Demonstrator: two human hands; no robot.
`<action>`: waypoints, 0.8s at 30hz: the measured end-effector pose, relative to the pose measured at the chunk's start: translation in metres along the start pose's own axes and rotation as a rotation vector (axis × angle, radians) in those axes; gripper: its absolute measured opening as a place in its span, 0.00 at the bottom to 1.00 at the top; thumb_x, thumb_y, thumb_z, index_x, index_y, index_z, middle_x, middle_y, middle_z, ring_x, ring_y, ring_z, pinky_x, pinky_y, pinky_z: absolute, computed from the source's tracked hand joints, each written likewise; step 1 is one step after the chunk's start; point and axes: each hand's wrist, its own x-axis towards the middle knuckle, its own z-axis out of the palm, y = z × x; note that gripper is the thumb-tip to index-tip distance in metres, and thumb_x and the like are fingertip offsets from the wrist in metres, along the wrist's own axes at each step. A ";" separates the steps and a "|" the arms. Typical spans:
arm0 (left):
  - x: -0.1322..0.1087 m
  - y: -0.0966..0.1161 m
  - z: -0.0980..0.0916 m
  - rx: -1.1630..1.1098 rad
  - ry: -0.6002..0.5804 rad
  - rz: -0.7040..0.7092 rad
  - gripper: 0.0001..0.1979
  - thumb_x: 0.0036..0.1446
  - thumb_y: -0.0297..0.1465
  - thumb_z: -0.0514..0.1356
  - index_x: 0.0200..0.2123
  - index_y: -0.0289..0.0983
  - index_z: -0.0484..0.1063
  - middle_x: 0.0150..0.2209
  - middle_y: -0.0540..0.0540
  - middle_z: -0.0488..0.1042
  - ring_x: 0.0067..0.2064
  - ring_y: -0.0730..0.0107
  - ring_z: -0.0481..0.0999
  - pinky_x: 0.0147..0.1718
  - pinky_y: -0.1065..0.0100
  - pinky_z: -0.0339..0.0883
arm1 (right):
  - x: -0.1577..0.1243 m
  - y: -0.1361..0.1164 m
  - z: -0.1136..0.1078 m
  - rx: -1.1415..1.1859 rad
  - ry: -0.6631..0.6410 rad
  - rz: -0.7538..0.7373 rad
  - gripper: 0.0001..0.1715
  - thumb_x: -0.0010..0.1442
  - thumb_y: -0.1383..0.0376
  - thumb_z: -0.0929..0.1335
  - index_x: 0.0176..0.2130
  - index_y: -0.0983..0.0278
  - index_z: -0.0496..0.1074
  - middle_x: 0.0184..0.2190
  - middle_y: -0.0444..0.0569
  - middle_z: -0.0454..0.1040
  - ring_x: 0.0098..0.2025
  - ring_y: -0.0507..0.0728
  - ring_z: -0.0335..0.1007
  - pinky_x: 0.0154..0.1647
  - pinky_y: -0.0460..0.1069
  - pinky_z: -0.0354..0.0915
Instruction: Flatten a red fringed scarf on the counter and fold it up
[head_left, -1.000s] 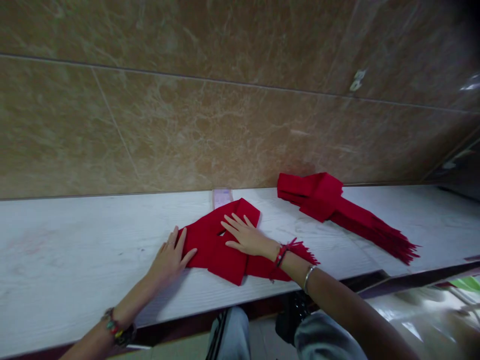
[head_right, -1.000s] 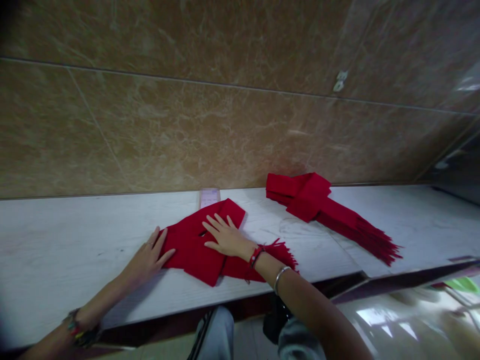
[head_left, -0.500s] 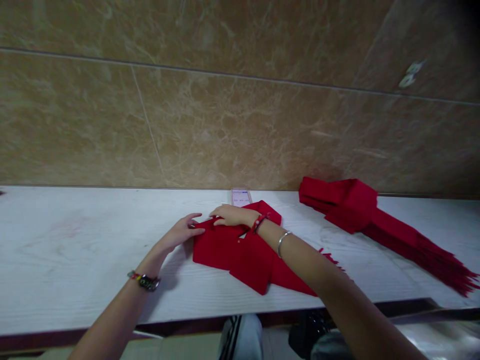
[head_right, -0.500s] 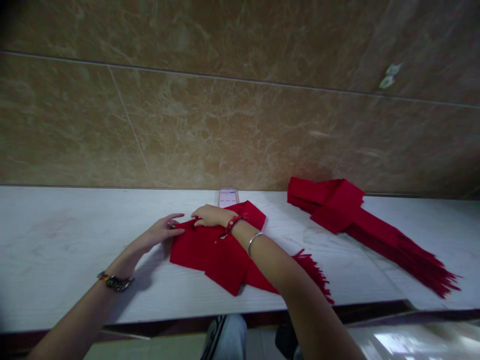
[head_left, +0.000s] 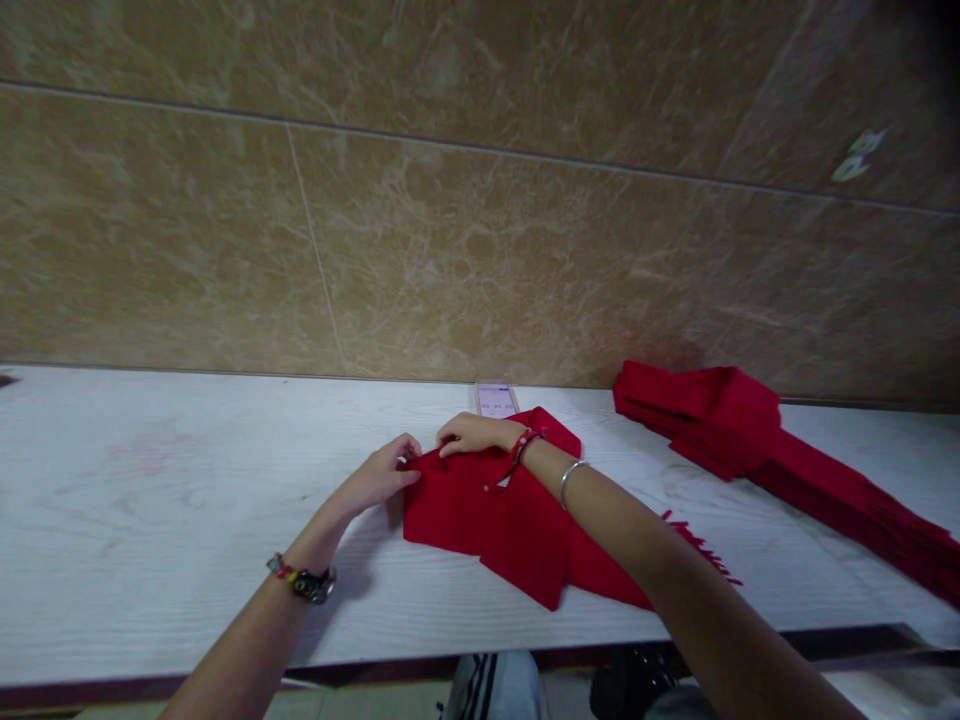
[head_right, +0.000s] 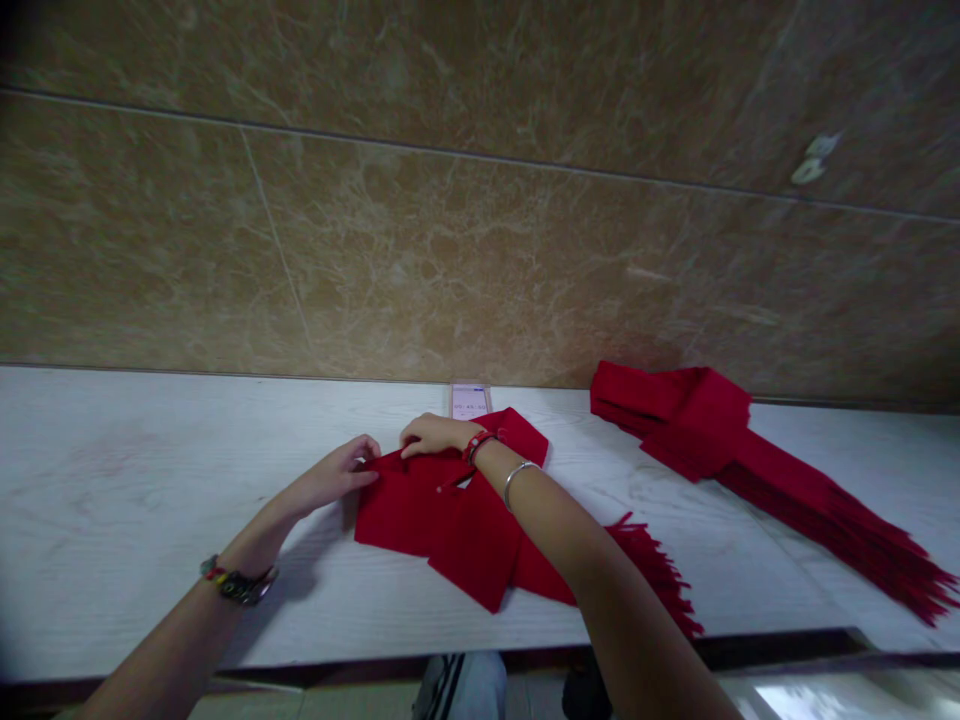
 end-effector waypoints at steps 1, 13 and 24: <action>0.000 0.000 -0.001 0.016 0.005 -0.007 0.11 0.39 0.31 0.58 0.30 0.38 0.62 0.30 0.51 0.69 0.34 0.67 0.70 0.35 0.66 0.64 | 0.000 0.001 -0.001 -0.011 -0.001 0.003 0.10 0.56 0.66 0.66 0.36 0.68 0.74 0.31 0.50 0.75 0.32 0.52 0.67 0.33 0.45 0.59; 0.003 -0.004 0.004 0.207 0.100 -0.079 0.18 0.37 0.40 0.62 0.31 0.36 0.66 0.28 0.47 0.73 0.30 0.65 0.71 0.30 0.67 0.64 | 0.000 -0.010 0.003 0.037 0.054 -0.074 0.19 0.51 0.63 0.69 0.43 0.70 0.72 0.38 0.54 0.75 0.36 0.54 0.68 0.37 0.46 0.61; 0.001 0.002 0.002 0.342 0.069 -0.100 0.11 0.43 0.37 0.58 0.29 0.36 0.70 0.27 0.46 0.74 0.31 0.64 0.72 0.31 0.67 0.63 | 0.006 -0.008 0.015 -0.002 0.094 -0.081 0.11 0.56 0.66 0.65 0.39 0.68 0.73 0.36 0.51 0.75 0.37 0.53 0.69 0.39 0.46 0.61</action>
